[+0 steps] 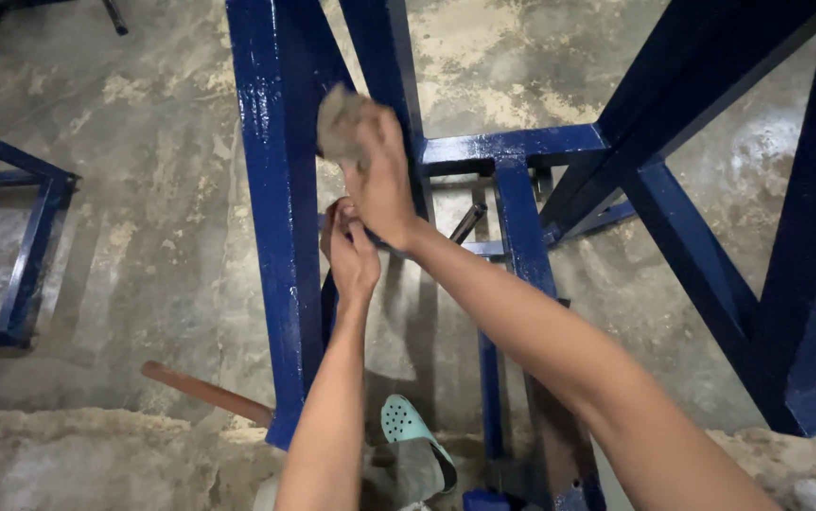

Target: Cleaning a blue exercise machine with a brown cloth.

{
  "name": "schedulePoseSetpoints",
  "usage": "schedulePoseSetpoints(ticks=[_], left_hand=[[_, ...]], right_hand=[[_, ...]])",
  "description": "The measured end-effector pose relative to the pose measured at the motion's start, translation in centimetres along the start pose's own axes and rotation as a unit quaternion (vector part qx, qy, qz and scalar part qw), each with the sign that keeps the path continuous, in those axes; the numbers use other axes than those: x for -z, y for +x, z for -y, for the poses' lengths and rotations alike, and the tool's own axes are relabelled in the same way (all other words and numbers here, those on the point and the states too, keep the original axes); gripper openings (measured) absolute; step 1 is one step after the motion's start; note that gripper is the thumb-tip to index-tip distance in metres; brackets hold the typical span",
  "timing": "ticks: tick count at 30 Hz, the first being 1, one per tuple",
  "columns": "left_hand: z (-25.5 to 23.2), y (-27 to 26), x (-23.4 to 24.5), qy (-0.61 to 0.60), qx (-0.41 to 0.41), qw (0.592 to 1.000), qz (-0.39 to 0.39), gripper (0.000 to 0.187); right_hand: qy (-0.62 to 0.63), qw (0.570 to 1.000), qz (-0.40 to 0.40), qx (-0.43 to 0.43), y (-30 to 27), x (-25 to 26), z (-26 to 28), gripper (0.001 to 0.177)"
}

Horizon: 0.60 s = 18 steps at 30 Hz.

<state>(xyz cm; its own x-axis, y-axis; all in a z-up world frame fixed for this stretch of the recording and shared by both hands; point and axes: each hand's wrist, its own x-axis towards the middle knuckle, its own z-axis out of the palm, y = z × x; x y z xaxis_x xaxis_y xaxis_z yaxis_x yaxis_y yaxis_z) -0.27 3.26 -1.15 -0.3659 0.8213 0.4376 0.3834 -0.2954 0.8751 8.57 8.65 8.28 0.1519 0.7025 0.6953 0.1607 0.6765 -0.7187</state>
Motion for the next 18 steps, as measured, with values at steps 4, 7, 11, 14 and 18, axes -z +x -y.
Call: schedulePoseSetpoints(ticks=[4,7,11,14,18], left_hand=[[2.0,-0.1,0.0,0.135,-0.063,0.986,-0.071,0.03],[0.4,0.2,0.0,0.142,-0.018,0.987,-0.074,0.035],[-1.1,-0.1,-0.1,0.157,0.075,0.985,0.004,0.031],[-0.6,0.0,-0.2,0.199,0.041,0.979,-0.003,0.03],[0.2,0.2,-0.2,0.189,-0.025,0.98,-0.05,0.029]], right_hand=[[-0.16,0.97,0.126,0.134,-2.5,0.0,-3.8,0.039],[-0.251,0.937,0.209,0.124,-4.1,0.4,-6.2,0.041],[-0.31,0.885,0.283,0.202,-5.7,1.6,-7.6,0.042],[-0.322,0.873,0.297,0.214,-5.2,1.7,-7.8,0.037],[-0.219,0.912,0.261,0.228,-2.2,2.1,-6.2,0.045]])
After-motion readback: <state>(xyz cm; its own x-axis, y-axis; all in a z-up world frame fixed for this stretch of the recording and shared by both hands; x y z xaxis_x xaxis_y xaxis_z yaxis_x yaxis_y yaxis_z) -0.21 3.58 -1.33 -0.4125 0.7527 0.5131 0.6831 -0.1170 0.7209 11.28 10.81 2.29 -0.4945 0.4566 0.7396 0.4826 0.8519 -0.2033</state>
